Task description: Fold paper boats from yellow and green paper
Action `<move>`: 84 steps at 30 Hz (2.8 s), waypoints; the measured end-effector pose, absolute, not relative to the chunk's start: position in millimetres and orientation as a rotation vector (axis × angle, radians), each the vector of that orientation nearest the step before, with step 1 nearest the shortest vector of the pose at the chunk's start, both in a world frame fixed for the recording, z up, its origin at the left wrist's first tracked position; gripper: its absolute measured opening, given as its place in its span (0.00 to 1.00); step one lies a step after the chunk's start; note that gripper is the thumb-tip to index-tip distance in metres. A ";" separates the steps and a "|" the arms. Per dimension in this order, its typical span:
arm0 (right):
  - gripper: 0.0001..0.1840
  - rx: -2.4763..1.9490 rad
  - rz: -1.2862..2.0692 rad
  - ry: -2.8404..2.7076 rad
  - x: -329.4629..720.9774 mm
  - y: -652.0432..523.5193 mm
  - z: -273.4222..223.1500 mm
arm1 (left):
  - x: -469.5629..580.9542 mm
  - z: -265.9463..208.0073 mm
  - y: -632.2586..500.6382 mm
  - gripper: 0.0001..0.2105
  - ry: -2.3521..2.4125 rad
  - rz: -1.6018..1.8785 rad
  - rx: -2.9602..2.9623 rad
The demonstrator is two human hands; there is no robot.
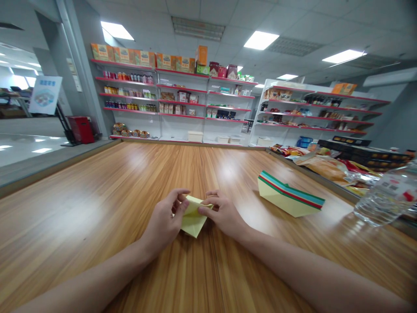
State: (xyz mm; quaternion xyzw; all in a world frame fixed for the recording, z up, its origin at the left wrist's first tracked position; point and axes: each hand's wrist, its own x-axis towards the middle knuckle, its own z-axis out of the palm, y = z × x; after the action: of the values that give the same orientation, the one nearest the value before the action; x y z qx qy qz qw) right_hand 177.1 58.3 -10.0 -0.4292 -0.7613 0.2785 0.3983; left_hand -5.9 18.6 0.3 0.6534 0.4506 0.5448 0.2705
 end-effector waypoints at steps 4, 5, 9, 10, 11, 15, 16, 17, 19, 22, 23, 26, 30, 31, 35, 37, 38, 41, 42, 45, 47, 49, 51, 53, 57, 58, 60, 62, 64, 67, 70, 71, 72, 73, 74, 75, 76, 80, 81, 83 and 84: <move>0.08 -1.035 0.724 -1.932 177.7 60.9 -10.9 | -4.9 3.4 16.5 0.10 1.184 1.344 1.940; 0.08 -1.018 0.719 -1.931 177.6 61.0 -11.1 | -4.7 4.9 16.0 0.09 1.171 1.312 1.999; 0.09 -1.018 0.729 -1.894 176.7 61.3 -11.2 | -5.1 8.8 17.1 0.13 1.189 1.320 1.997; 0.10 -1.026 0.745 -1.867 176.4 61.7 -11.1 | -5.5 9.2 17.9 0.15 1.216 1.334 1.922; 0.11 -1.033 0.777 -1.827 176.2 62.2 -11.1 | -6.2 9.4 18.9 0.16 1.241 1.337 1.834; 0.17 -1.036 1.095 -1.680 174.9 62.8 -9.6 | -9.1 8.9 23.1 0.16 1.254 1.303 1.511; 0.19 -1.031 1.179 -1.672 174.5 62.2 -8.8 | -9.5 8.4 24.2 0.16 1.240 1.302 1.456; 0.19 -1.024 1.236 -1.677 174.2 61.3 -8.0 | -9.7 7.7 25.1 0.16 1.222 1.302 1.413; 0.20 -1.007 1.261 -1.702 173.9 59.1 -6.5 | -9.3 6.5 26.4 0.17 1.187 1.280 1.363; 0.19 -0.978 1.155 -1.725 174.2 56.3 -5.7 | -7.8 5.5 26.1 0.17 1.150 1.211 1.374; 0.19 -0.963 1.105 -1.731 174.4 55.7 -5.8 | -7.6 5.6 25.6 0.16 1.135 1.206 1.396; 0.17 -0.924 0.995 -1.751 175.0 53.3 -5.9 | -9.0 6.7 24.2 0.14 1.071 1.230 1.467; 0.15 -0.880 0.937 -1.800 176.3 48.8 -3.5 | -13.6 10.9 23.2 0.11 1.059 1.122 1.519; 0.15 -0.866 0.925 -1.811 176.6 47.8 -2.6 | -14.3 12.1 23.0 0.11 1.049 1.087 1.524; 0.14 -0.813 0.923 -1.818 177.0 45.6 -1.4 | -14.5 15.2 21.7 0.11 0.898 1.044 1.515; 0.11 -0.777 0.968 -1.788 176.5 45.7 -2.3 | -14.2 14.8 21.0 0.11 0.859 1.078 1.532; 0.11 -0.757 0.992 -1.765 176.1 46.0 -3.0 | -14.1 14.3 20.5 0.11 0.856 1.098 1.545; 0.15 -0.735 1.046 -1.718 175.5 47.1 -4.8 | -14.2 12.7 18.7 0.12 0.862 1.138 1.583; 0.13 -0.741 1.059 -1.713 175.4 47.5 -5.0 | -14.1 12.4 18.0 0.12 0.875 1.152 1.601; 0.12 -0.736 1.077 -1.710 175.6 47.9 -4.4 | -13.4 13.4 16.2 0.11 0.936 1.189 1.659; 0.13 -0.696 1.068 -1.711 175.8 47.6 -2.9 | -12.6 14.9 15.3 0.11 0.973 1.199 1.684; 0.14 -0.666 1.056 -1.721 176.0 46.9 -1.2 | -12.0 16.4 14.6 0.11 0.989 1.181 1.688; 0.14 -0.665 1.047 -1.732 176.0 46.1 0.1 | -11.9 17.0 13.7 0.11 0.984 1.151 1.677; 0.15 -0.672 1.055 -1.727 175.8 45.5 0.6 | -12.2 16.6 12.8 0.12 0.984 1.142 1.668; 0.10 -0.672 1.163 -1.611 174.6 45.7 0.0 | -12.7 13.8 12.9 0.12 1.013 1.179 1.677; 0.14 -0.667 1.214 -1.578 174.3 46.0 -0.2 | -12.6 13.2 13.2 0.12 1.018 1.185 1.687; 0.22 -0.664 1.295 -1.530 174.0 46.8 -0.6 | -12.3 12.6 14.0 0.12 1.031 1.187 1.709; 0.20 -0.683 1.322 -1.518 174.1 47.9 -1.4 | -11.9 12.6 14.7 0.13 1.043 1.187 1.724; 0.16 -0.705 1.311 -1.519 174.7 49.3 -2.7 | -11.6 12.9 15.1 0.13 1.049 1.183 1.736; 0.14 -0.730 1.298 -1.522 175.7 51.4 -5.3 | -11.3 13.4 14.7 0.13 1.026 1.162 1.761; 0.14 -0.746 1.295 -1.522 176.6 52.4 -6.6 | -11.0 14.0 13.5 0.13 0.955 1.153 1.740; 0.14 -0.748 1.292 -1.520 176.9 52.4 -6.5 | -10.9 13.9 13.1 0.13 0.932 1.153 1.723; 0.14 -0.748 1.287 -1.519 177.1 52.2 -6.3 | -11.0 13.6 12.8 0.13 0.914 1.152 1.704; 0.14 -0.746 1.275 -1.519 177.2 52.1 -5.9 | -11.1 13.2 12.4 0.13 0.901 1.149 1.684; 0.14 -0.742 1.258 -1.523 177.4 52.0 -5.5 | -11.2 12.5 12.1 0.13 0.898 1.146 1.664; 0.13 -0.737 1.237 -1.529 177.4 52.0 -5.0 | -11.4 11.7 11.8 0.13 0.903 1.146 1.644; 0.13 -0.733 1.212 -1.538 177.4 52.2 -4.6 | -11.5 10.9 11.5 0.14 0.913 1.150 1.625; 0.14 -0.764 1.082 -1.599 177.3 53.9 -3.9 | -10.5 10.4 10.0 0.15 0.945 1.154 1.575; 0.15 -0.778 1.053 -1.613 177.3 54.2 -4.0 | -9.9 11.0 9.6 0.16 0.946 1.148 1.571; 0.17 -0.788 1.018 -1.627 177.5 54.1 -4.1 | -9.0 12.7 8.6 0.16 0.951 1.141 1.574; 0.17 -0.782 1.023 -1.627 177.7 53.8 -4.2 | -8.6 13.4 8.1 0.16 0.953 1.144 1.574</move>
State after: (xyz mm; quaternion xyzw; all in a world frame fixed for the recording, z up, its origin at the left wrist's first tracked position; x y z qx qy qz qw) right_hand 177.7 53.8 -4.2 -0.3247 -0.6754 0.4244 0.5082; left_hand -8.6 8.1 13.4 0.6419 0.3885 0.4666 0.4683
